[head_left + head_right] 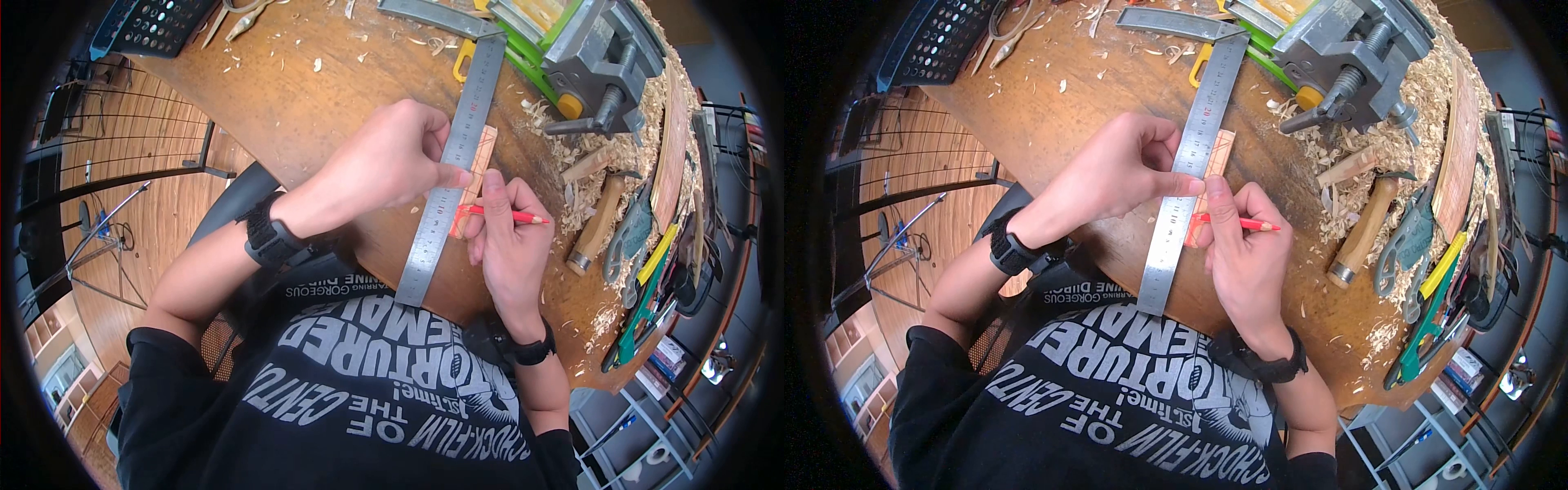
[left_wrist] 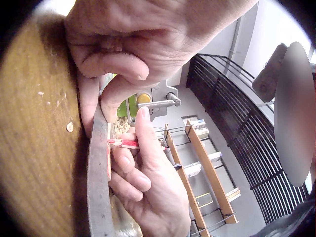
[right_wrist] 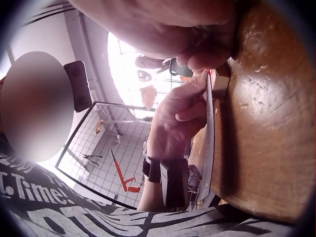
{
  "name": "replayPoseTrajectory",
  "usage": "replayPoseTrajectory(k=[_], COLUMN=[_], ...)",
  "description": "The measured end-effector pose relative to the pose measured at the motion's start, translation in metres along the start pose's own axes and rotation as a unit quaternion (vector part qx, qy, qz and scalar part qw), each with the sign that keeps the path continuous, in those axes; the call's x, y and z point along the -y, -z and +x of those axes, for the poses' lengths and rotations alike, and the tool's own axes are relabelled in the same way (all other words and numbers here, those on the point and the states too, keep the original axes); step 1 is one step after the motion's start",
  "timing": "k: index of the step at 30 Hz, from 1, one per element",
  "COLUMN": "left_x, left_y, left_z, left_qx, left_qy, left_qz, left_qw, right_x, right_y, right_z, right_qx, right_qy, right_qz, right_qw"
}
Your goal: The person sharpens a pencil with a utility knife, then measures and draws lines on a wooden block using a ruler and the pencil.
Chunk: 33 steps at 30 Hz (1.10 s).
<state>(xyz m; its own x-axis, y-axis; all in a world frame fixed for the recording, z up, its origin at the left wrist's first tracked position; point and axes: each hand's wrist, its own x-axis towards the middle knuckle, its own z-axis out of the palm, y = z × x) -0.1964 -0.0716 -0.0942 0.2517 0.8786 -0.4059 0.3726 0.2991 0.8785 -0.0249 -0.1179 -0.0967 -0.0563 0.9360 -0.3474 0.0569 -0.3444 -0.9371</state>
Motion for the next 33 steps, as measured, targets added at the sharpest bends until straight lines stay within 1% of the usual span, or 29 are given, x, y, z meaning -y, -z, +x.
replayPoseTrajectory(k=[15, 17, 18, 20, 21, 24, 26, 28, 30, 33], left_x=[0.001, -0.001, -0.001, 0.0, 0.001, 0.003, 0.001, 0.005, 0.004, -0.019], left_y=[-0.001, -0.001, -0.001, -0.002, -0.002, -0.002, -0.001, -0.002, 0.002, 0.02], left_z=[0.001, 0.0, 0.0, 0.0, 0.0, 0.001, 0.0, 0.001, -0.002, -0.012], left_qx=[0.002, 0.0, 0.001, -0.001, 0.0, 0.003, 0.008, 0.0, -0.008, -0.013], left_qy=[0.001, 0.012, 0.011, 0.009, 0.006, -0.004, 0.014, -0.004, -0.019, 0.025], left_qz=[0.015, 0.009, 0.011, 0.01, 0.013, 0.009, 0.003, -0.01, -0.026, 0.009], left_qw=[1.0, 1.0, 1.0, 1.0, 1.0, 1.0, 1.0, 1.0, 0.999, 1.0], right_x=[-0.002, -0.002, 0.001, 0.008, 0.009, 0.01, 0.014, 0.017, 0.017, 0.014], right_y=[0.001, 0.002, 0.003, 0.007, 0.009, 0.016, 0.015, 0.014, 0.015, 0.016], right_z=[0.001, 0.003, 0.005, 0.01, 0.012, 0.022, 0.023, 0.026, 0.026, 0.028], right_qx=[0.001, -0.016, -0.017, -0.063, -0.083, -0.093, -0.107, -0.118, -0.121, -0.119], right_qy=[0.003, 0.002, 0.004, -0.016, -0.011, 0.022, 0.028, 0.017, 0.016, 0.023], right_qz=[0.015, 0.074, 0.075, 0.134, 0.146, 0.186, 0.201, 0.184, 0.195, 0.219], right_qw=[1.0, 0.997, 0.997, 0.989, 0.986, 0.978, 0.973, 0.976, 0.973, 0.968])
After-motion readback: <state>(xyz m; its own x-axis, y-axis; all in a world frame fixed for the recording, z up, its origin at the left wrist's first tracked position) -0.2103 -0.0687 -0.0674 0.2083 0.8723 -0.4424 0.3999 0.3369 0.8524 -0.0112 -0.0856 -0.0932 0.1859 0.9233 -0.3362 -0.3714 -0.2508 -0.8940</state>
